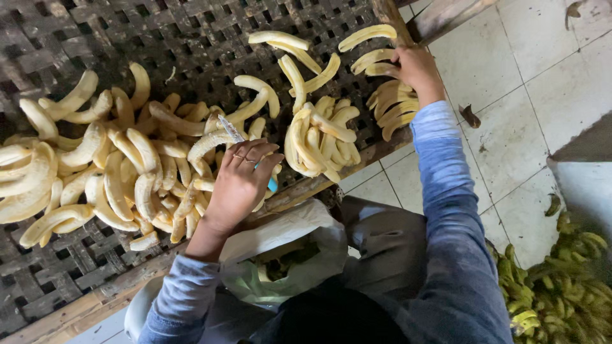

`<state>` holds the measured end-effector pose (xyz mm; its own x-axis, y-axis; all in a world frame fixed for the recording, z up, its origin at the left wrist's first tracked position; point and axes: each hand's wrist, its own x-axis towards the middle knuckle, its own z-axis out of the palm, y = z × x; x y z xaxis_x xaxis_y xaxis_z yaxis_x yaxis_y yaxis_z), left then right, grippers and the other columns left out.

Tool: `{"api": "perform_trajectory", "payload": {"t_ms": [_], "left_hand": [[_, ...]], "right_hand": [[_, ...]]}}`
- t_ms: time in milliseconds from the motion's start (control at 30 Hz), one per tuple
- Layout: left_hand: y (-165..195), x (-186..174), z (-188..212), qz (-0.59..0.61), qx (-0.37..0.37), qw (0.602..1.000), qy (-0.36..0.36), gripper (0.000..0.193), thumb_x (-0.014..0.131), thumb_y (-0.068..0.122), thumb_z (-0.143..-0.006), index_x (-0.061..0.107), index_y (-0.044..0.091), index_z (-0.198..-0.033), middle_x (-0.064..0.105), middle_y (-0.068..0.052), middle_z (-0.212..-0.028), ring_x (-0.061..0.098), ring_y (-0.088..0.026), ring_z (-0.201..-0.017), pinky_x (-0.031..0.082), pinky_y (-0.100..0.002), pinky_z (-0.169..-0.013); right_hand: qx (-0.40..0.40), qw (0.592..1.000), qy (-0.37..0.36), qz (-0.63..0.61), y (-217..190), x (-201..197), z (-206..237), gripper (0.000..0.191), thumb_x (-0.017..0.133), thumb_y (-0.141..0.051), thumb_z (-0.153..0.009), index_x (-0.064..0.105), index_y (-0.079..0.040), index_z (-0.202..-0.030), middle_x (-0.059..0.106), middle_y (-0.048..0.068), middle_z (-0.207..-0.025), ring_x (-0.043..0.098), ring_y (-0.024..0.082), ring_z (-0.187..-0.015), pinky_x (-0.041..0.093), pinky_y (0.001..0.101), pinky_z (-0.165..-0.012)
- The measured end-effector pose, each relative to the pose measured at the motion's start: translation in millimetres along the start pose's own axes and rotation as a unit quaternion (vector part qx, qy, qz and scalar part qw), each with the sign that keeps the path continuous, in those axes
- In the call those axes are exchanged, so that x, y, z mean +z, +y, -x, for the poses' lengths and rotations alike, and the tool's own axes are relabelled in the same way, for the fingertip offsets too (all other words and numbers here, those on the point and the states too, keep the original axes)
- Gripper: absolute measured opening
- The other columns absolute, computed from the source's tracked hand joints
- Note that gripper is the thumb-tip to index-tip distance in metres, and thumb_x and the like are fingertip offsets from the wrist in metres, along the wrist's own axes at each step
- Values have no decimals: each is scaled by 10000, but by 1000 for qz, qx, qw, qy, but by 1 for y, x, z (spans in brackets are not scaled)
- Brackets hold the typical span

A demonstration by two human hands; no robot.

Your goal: The person sits at a woven bamboo rack covered with bananas and uses a small knife to peel them by hand. Peeled bananas are placed in a row along the edge of the rack while peels are set aside, and the person works through the pile one banana at a time.

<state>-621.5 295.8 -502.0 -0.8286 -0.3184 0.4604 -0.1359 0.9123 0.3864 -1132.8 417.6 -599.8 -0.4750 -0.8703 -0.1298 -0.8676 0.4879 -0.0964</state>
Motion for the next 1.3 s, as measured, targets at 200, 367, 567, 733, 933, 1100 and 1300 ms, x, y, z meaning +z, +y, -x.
{"api": "perform_trajectory", "payload": {"t_ms": [200, 367, 567, 733, 933, 1100, 1300], "left_hand": [[-1, 4, -6, 16, -2, 1000, 0, 287, 696, 31, -857, 709, 82, -1139, 682, -81, -1207, 624, -270, -1204, 465, -443, -1078], [-4, 7, -4, 16, -5, 1000, -10, 311, 689, 39, -841, 709, 91, -1147, 671, -80, -1216, 618, -270, -1227, 464, -440, -1074], [-4, 8, -9, 11, -3, 1000, -13, 311, 687, 43, -853, 705, 89, -1160, 670, -83, -1227, 612, -272, -1234, 464, -440, -1055], [-7, 14, -8, 25, -6, 1000, -17, 304, 690, 34, -855, 708, 81, -1154, 670, -84, -1234, 608, -273, -1242, 464, -446, -1073], [-9, 28, -10, 0, 5, 999, -33, 324, 681, 14, -836, 719, 85, -1150, 674, -90, -1239, 612, -260, -1242, 461, -453, -1115], [-7, 23, -12, 17, -9, 999, -37, 329, 709, 22, -821, 716, 84, -1144, 667, -83, -1248, 600, -271, -1249, 454, -454, -1108], [-9, 22, -14, 28, -13, 999, -40, 388, 711, 25, -791, 697, 78, -1175, 656, -90, -1267, 590, -290, -1269, 447, -457, -1097]], "right_hand": [[-73, 985, -58, -148, 1, 8, -11, 228, 770, -125, -899, 674, -63, -1097, 745, 100, -1033, 712, 267, -948, 538, 413, -807], [-190, 960, -69, -192, 6, 24, -20, 135, 724, -117, -979, 712, -57, -1100, 741, 103, -1060, 695, 248, -984, 535, 384, -861], [-118, 977, -106, -145, 6, 11, -33, 165, 784, -152, -932, 774, -98, -1088, 769, 114, -1007, 715, 220, -888, 542, 367, -795], [-72, 968, 91, -222, -16, 12, -45, 167, 763, -177, -993, 727, -110, -1141, 753, 72, -1060, 727, 196, -900, 554, 341, -800], [-105, 982, 25, -158, -19, 26, -55, 121, 801, -195, -944, 768, -128, -1040, 737, 70, -959, 714, 218, -857, 533, 378, -743], [-127, 980, -68, -136, 3, 25, -59, 95, 757, -152, -971, 780, -140, -1062, 761, 64, -993, 718, 228, -916, 532, 392, -758], [-83, 960, 97, -248, -14, 29, -85, 219, 658, -105, -1037, 720, -107, -1247, 740, 89, -1165, 719, 275, -1047, 554, 404, -850]]}}
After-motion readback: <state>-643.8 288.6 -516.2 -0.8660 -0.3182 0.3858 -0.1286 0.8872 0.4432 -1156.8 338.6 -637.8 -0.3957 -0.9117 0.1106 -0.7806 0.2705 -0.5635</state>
